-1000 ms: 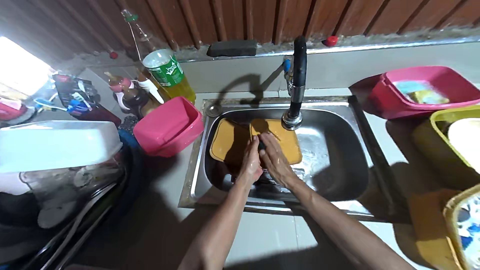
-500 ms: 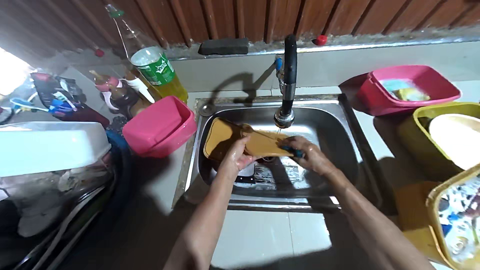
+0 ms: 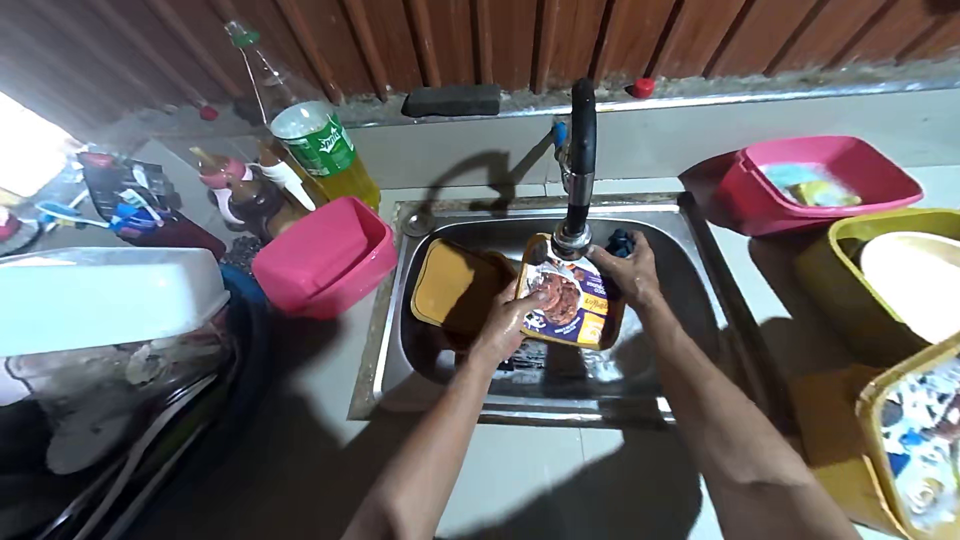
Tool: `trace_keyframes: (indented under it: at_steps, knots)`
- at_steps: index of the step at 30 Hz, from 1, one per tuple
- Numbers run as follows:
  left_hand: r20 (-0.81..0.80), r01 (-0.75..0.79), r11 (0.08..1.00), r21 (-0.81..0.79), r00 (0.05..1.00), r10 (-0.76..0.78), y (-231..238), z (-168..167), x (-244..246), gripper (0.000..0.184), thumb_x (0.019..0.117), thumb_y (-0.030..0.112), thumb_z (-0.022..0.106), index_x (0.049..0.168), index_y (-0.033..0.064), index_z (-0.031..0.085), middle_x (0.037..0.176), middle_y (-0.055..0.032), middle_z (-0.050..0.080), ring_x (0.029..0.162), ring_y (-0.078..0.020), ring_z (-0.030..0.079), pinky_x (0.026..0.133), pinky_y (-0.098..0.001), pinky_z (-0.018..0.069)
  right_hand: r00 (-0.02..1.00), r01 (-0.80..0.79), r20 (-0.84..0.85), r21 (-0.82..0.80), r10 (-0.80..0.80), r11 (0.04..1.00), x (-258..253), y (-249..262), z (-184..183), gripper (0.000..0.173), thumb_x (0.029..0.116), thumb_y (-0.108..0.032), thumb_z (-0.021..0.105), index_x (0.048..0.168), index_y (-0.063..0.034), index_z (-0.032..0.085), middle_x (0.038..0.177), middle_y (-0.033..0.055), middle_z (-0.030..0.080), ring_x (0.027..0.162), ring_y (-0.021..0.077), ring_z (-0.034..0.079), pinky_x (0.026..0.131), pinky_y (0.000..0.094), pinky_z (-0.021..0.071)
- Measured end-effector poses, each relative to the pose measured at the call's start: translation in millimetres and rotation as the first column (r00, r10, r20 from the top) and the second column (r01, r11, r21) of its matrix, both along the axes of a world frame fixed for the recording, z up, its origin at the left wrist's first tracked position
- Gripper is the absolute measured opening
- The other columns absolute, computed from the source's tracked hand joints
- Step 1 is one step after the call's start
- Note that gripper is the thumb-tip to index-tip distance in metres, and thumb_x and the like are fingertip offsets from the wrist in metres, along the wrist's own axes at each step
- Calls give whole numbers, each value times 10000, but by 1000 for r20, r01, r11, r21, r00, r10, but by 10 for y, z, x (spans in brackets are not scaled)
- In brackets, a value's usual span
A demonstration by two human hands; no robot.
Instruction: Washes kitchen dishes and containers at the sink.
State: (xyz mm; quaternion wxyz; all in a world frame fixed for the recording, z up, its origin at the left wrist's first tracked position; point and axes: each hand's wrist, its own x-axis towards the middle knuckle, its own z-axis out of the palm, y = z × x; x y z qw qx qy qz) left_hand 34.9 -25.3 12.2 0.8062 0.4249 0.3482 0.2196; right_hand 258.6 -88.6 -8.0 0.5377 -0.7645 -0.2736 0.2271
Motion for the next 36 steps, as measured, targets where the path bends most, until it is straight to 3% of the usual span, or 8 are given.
trace_keyframes:
  at_steps: [3, 8, 13, 18, 22, 25, 32, 36]
  knots:
    - [113, -73, 993, -93, 990, 83, -118, -38, 99, 465, 1070, 100, 487, 1523, 119, 384, 1237, -178, 642, 1058, -268, 677, 916, -455, 578, 979, 79, 188, 6, -78, 997, -476, 116, -98, 674, 907, -415, 734, 1339, 45, 498, 1319, 312, 525, 1227, 463, 526, 1021, 641, 439]
    - [2, -133, 990, -46, 991, 133, -15, -90, 132, 477, 1099, 463, 364, 1429, 142, 488, 1163, -92, 659, 1026, -197, 647, 877, -401, 553, 907, -372, 215, 4, 362, 928, -1270, 38, -143, 480, 1048, -320, 445, 1367, 13, 577, 1551, 236, 415, 1458, 384, 374, 1198, 546, 324]
    - [114, -119, 987, -111, 985, 132, -59, -59, 80, 442, 1116, 278, 392, 1544, 177, 344, 1240, -158, 639, 1082, -268, 664, 918, -458, 570, 938, -251, 219, -103, 268, 962, -722, 203, -259, 437, 1076, -260, 443, 1399, 23, 521, 1424, 285, 518, 1362, 433, 479, 1127, 614, 380]
    - [-32, -185, 979, -83, 983, 183, 57, -68, 125, 494, 1105, 411, 393, 1562, 231, 338, 1223, -123, 650, 1035, -223, 655, 877, -420, 552, 817, -485, 339, -32, 466, 874, -1199, 106, -178, 514, 1076, -291, 406, 1497, -9, 493, 1611, 203, 380, 1530, 356, 293, 1260, 543, 223]
    - [92, -177, 978, -114, 978, 187, -67, -118, 94, 449, 1125, 316, 352, 1547, 163, 341, 1255, -164, 624, 1093, -267, 654, 925, -459, 564, 910, -280, 265, -178, 320, 943, -815, 193, -164, 404, 1083, -195, 464, 1430, -6, 550, 1558, 306, 364, 1429, 458, 398, 1150, 605, 361]
    - [11, -216, 975, -51, 976, 217, -36, -79, 135, 439, 1116, 335, 389, 1512, 147, 396, 1242, -132, 618, 1088, -227, 628, 922, -424, 541, 896, -354, 277, -28, 347, 935, -1081, 177, -138, 412, 1033, -107, 507, 1432, -20, 560, 1502, 290, 451, 1400, 417, 452, 1148, 549, 407]
    - [35, -161, 987, -20, 986, 162, -103, 34, 64, 469, 1120, 302, 383, 1561, 152, 332, 1294, -183, 616, 1128, -281, 655, 942, -473, 569, 933, -262, 244, -45, 265, 964, -799, 211, -307, 417, 1083, -171, 419, 1430, 35, 525, 1537, 286, 420, 1443, 421, 402, 1182, 571, 342]
    - [-19, -209, 978, -18, 978, 209, -41, -11, 69, 465, 1117, 337, 390, 1547, 166, 346, 1198, -135, 620, 1046, -232, 641, 897, -433, 555, 875, -424, 264, 17, 405, 905, -1118, 200, -203, 476, 1073, -256, 414, 1478, -37, 535, 1591, 225, 390, 1499, 376, 332, 1228, 551, 279]
